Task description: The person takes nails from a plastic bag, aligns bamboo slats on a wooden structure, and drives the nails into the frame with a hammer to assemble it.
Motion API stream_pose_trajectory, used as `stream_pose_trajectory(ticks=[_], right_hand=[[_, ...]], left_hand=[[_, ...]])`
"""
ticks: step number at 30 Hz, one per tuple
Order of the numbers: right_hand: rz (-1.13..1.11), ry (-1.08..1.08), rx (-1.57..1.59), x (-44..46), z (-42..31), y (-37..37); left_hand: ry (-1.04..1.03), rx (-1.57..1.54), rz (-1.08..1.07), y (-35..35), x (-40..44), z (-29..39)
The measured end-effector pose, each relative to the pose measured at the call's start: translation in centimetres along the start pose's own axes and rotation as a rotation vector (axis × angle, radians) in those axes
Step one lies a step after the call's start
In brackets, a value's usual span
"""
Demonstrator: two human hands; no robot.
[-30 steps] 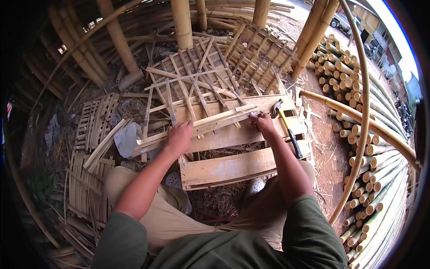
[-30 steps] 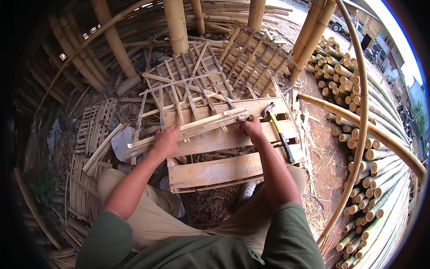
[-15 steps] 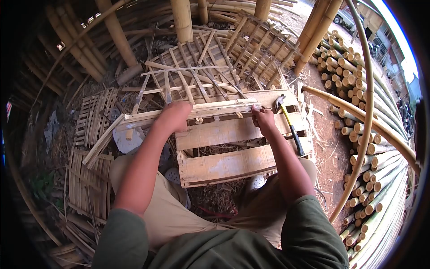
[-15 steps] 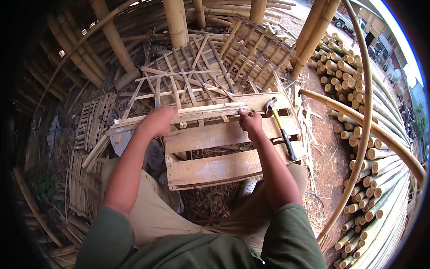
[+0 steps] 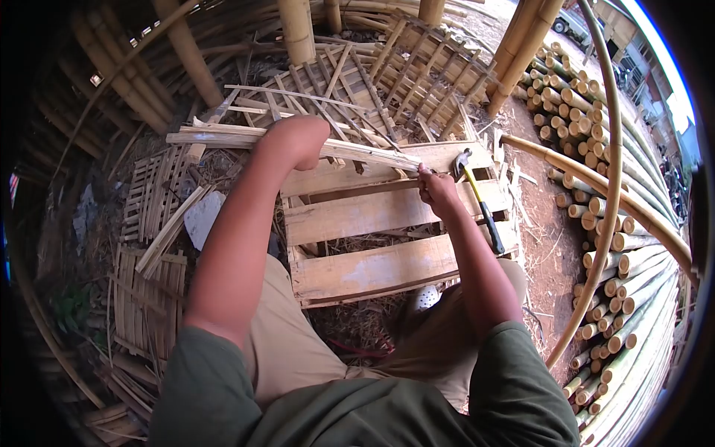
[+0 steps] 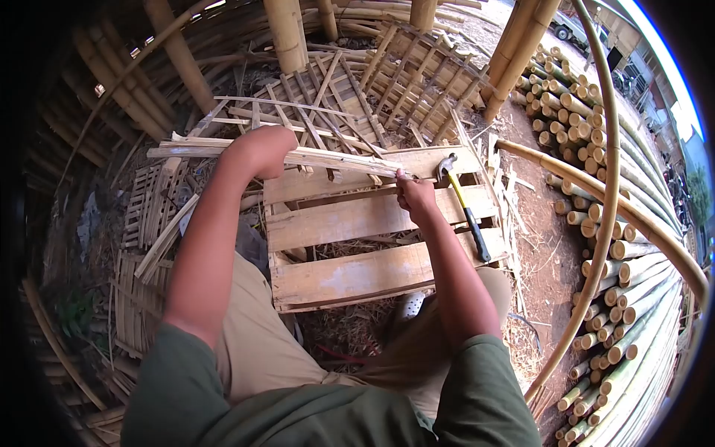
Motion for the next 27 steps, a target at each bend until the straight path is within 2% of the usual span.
stream_pose_trajectory(ticks=[5,7,8,11,12,14,15,17,20,23,25,27], right_hand=[[-0.080,-0.039,0.021,-0.3,0.4,-0.3],[-0.096,-0.118,0.115,-0.1,1.0,-0.5],[-0.037,-0.121,0.132,-0.1,1.2,-0.5],[0.168,0.076,-0.307,0.1,0.3,-0.1],[0.167,0.075,-0.299,1.1,0.8,0.1],[0.393,0.268,-0.703,0.9,-0.8,0.2],[0.391,0.268,-0.698,0.5,-1.0,0.1],[0.509,0.382,-0.895,-1.2,-2.3,-0.4],[0.536,0.499,-0.873,-1.4,-2.5,-0.5],[0.536,0.583,-0.837,-2.5,-3.5,-0.8],[0.564,0.582,-0.869,-3.1,-3.7,-0.8],[0.597,0.605,-0.831,-3.0,-4.6,-0.6]], left_hand=[[0.019,0.076,-0.043,2.1,1.3,0.7],[0.010,0.109,-0.067,2.4,1.9,0.4],[0.008,0.123,-0.080,2.5,2.0,0.3],[0.008,0.162,-0.108,2.8,2.2,0.4],[0.005,0.170,-0.111,3.3,1.9,0.9],[0.003,0.183,-0.118,3.6,1.9,1.3],[0.007,0.179,-0.120,3.6,1.9,1.1],[0.009,0.178,-0.124,3.8,2.2,1.2],[0.000,0.192,-0.136,4.6,2.6,1.6],[-0.001,0.224,-0.037,8.8,3.3,3.3],[0.045,0.374,-0.100,10.7,3.9,4.7],[0.105,0.304,-0.126,11.1,4.2,5.0]])
Point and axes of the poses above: each hand's wrist, its own x-axis towards the middle knuckle, its own y-axis out of the back of the hand, z = x × y, the point moved 8 cm from there along x, towards the middle knuckle, and after that the axes turned 12 degrees about -y, right-handed, at the moved point
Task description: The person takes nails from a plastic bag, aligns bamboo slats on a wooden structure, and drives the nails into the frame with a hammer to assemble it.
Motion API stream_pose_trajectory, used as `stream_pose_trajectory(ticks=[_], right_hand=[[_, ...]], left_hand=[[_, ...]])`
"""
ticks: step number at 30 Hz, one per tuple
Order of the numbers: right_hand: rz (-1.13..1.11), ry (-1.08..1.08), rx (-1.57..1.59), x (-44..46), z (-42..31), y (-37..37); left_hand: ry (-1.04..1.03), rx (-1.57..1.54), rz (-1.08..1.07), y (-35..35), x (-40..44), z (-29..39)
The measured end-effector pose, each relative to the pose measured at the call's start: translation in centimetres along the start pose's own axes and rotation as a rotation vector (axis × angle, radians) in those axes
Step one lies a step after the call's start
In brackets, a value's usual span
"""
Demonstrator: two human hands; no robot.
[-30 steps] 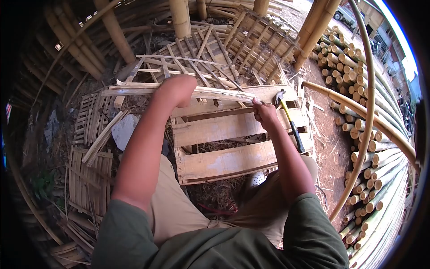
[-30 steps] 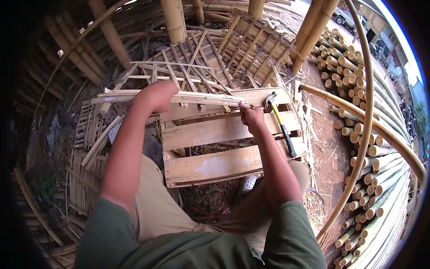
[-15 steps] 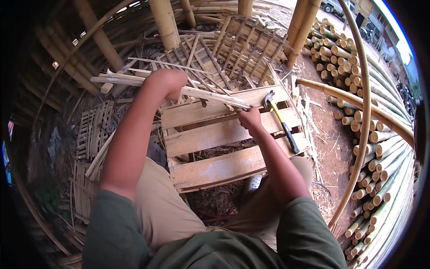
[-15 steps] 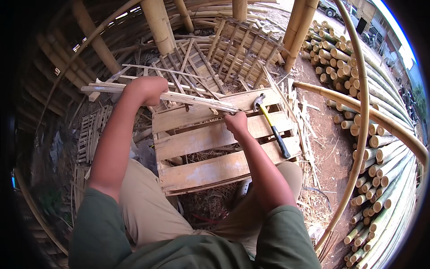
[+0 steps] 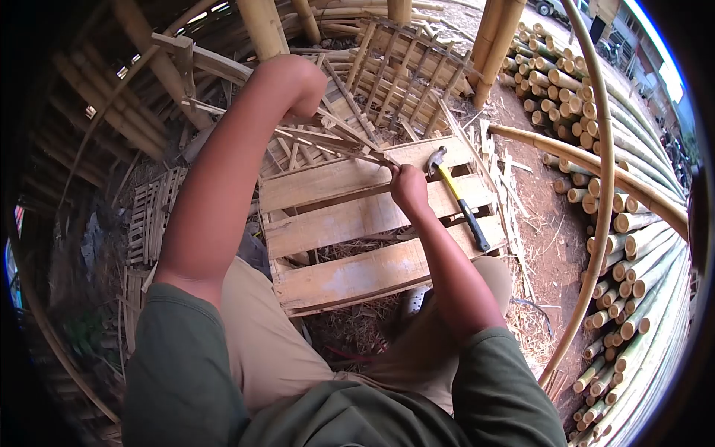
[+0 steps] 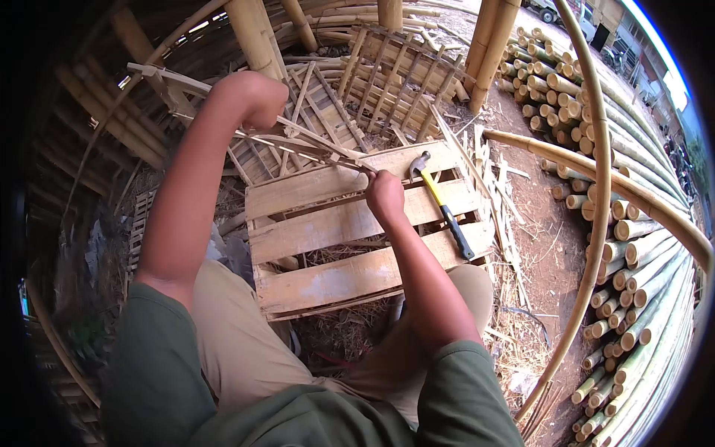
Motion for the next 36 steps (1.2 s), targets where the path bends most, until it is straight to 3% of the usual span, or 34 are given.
stream_pose_trajectory(ticks=[2,5,10,12,14,16,18,20,24,30,33,36], right_hand=[[0.038,0.013,0.021,0.8,-0.3,1.2],[-0.017,0.012,0.010,1.7,-0.9,2.2],[-0.023,0.063,0.046,2.2,-1.7,4.3],[-0.059,0.080,0.234,2.1,-2.1,5.2],[-0.064,0.067,0.191,1.9,-2.5,5.8],[-0.669,-0.302,-0.085,-1.2,-2.3,4.2],[-0.966,-0.305,0.080,-3.8,-3.1,1.8],[-1.064,-0.332,0.326,-6.0,-4.8,0.7],[-0.856,-0.368,0.605,-7.8,-5.6,-0.8],[-0.881,-0.344,0.657,-8.8,-7.2,-1.3],[-0.899,-0.368,0.723,-7.8,-7.5,-2.2],[-0.882,-0.391,0.799,-7.0,-7.4,-2.7]], left_hand=[[0.052,-0.050,-0.024,0.4,-0.1,-0.6],[-0.031,-0.201,-0.067,-2.8,0.4,-3.2],[-0.343,-0.466,0.056,-9.6,-2.0,-3.2],[-0.283,-0.569,0.148,-13.0,-2.6,-2.9],[-0.181,-0.674,0.203,-13.5,-4.8,-1.5],[-0.156,-0.759,0.174,-13.6,-6.1,-0.2],[-0.150,-0.633,0.310,-14.9,-5.8,0.0],[-0.124,-0.591,0.277,-16.0,-5.4,0.8],[-0.077,-0.622,0.354,-15.5,-5.9,1.3],[-0.084,-0.522,0.433,-15.8,-6.3,1.3],[-0.085,-0.501,0.410,-15.1,-6.2,1.9],[0.012,-0.563,0.220,-15.6,-7.1,1.0]])
Point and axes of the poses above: each hand's wrist, its own x-axis towards the middle knuckle, its own y-axis out of the back of the hand, z = x × y, the point moved 8 cm from there along x, towards the middle knuckle, and after that the axes turned 12 degrees about -y, right-handed, at the moved point
